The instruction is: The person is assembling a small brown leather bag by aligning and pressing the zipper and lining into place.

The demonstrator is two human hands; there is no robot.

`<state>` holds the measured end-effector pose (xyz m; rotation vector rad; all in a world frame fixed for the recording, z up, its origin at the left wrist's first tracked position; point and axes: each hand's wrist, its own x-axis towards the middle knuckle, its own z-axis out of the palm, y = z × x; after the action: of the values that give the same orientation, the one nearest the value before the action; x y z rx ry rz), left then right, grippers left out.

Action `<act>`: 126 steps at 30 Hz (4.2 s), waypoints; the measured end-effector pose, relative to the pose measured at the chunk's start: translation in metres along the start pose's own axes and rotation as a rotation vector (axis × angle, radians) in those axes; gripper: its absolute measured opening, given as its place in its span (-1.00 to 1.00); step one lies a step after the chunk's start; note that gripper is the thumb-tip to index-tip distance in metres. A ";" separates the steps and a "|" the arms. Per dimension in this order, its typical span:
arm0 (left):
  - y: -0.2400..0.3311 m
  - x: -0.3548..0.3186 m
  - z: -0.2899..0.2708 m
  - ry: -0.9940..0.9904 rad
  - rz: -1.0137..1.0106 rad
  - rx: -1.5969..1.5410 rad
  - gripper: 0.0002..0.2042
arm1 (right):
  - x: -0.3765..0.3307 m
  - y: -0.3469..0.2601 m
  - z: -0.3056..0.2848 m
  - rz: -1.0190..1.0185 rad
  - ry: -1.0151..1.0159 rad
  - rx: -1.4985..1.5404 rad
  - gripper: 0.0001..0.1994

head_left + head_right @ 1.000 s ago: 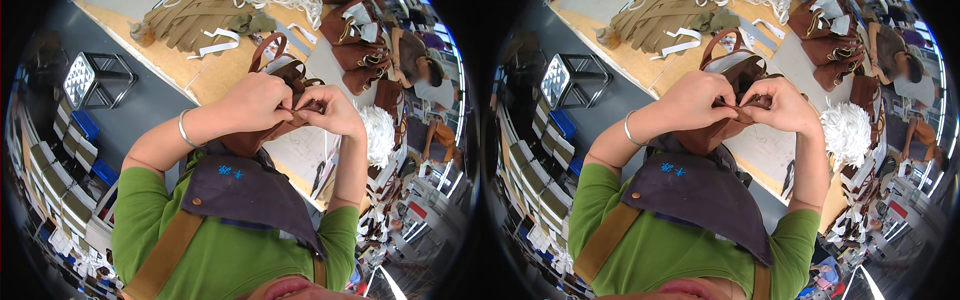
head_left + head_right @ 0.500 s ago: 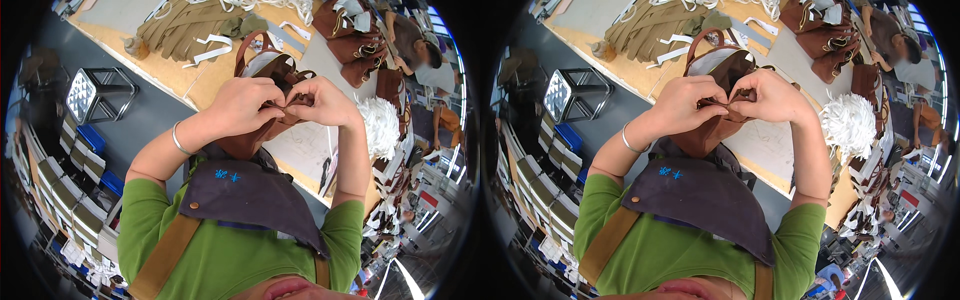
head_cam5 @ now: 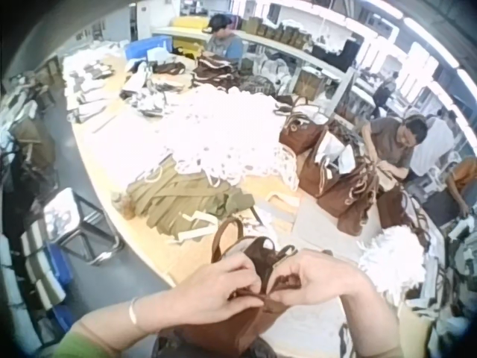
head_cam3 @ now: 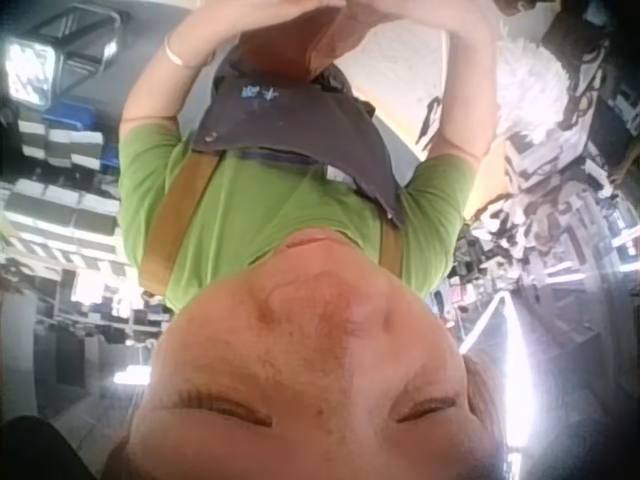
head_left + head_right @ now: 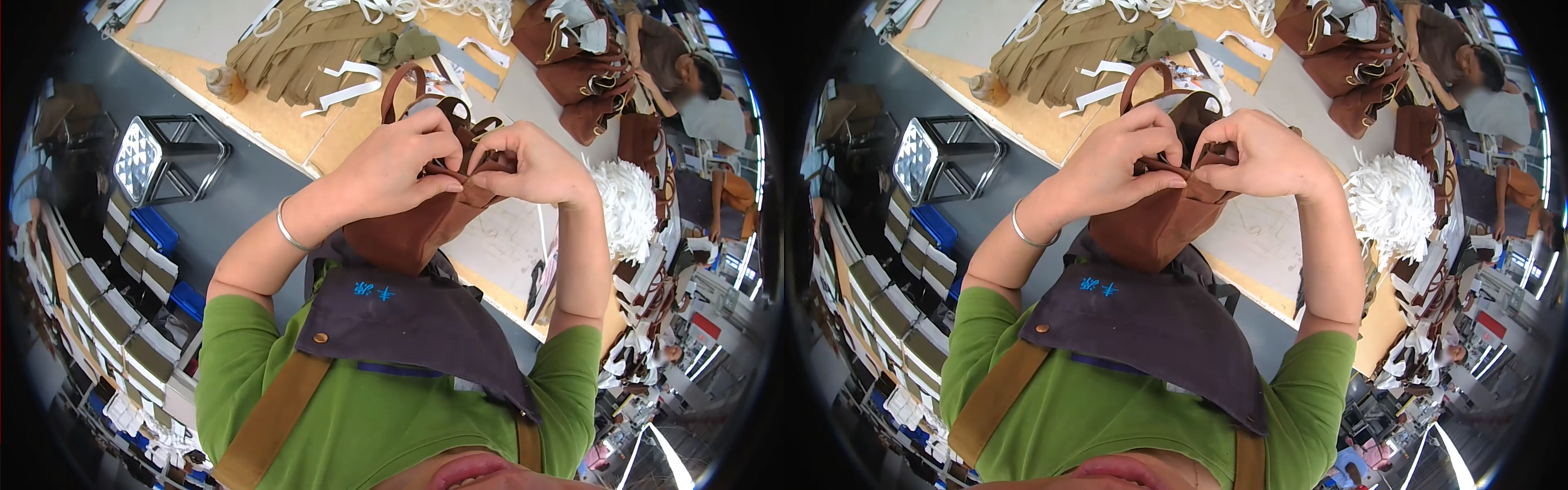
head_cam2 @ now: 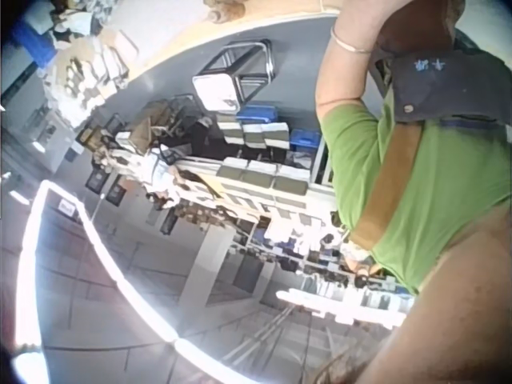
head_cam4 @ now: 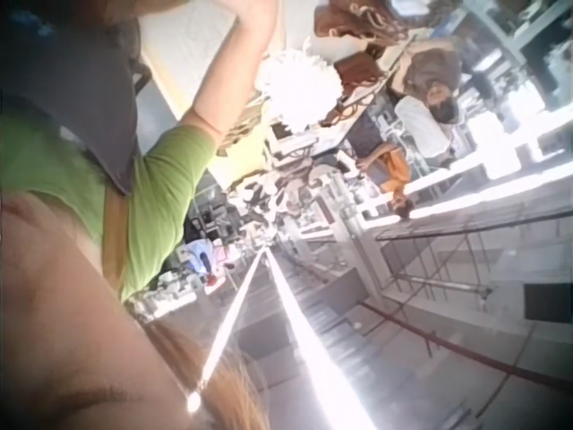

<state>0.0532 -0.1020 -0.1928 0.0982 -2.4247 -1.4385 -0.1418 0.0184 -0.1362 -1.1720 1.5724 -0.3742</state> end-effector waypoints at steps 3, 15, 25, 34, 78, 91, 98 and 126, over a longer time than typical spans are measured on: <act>0.003 -0.001 0.000 -0.059 -0.001 0.048 -0.82 | -0.001 -0.004 -0.001 -0.038 -0.008 -0.064 -0.88; -0.005 0.004 0.002 -0.082 0.086 0.034 -0.85 | -0.001 -0.001 0.001 -0.090 -0.006 -0.030 -0.90; 0.000 0.004 0.000 -0.073 -0.012 -0.028 -0.85 | 0.002 0.000 0.004 -0.276 0.030 -0.138 -0.88; 0.002 0.005 -0.004 -0.076 -0.148 -0.205 -0.85 | 0.001 0.003 0.008 -0.250 0.148 -0.096 -0.87; 0.004 -0.013 0.019 0.232 -0.080 -0.084 -0.87 | -0.001 -0.009 0.017 -0.158 0.373 0.083 -0.92; 0.001 -0.011 0.028 0.264 -0.144 -0.349 -0.93 | -0.005 -0.008 0.019 -0.086 0.382 0.197 -0.92; -0.002 -0.012 0.027 0.291 0.016 -0.208 -0.92 | 0.001 -0.001 0.021 -0.220 0.496 -0.010 -0.91; 0.012 -0.006 0.024 0.343 -0.203 -0.356 -0.89 | -0.011 -0.008 0.021 -0.191 0.367 0.113 -0.88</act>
<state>0.0527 -0.0744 -0.1950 0.4766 -1.9014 -1.7531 -0.1203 0.0302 -0.1318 -1.2171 1.7282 -0.8325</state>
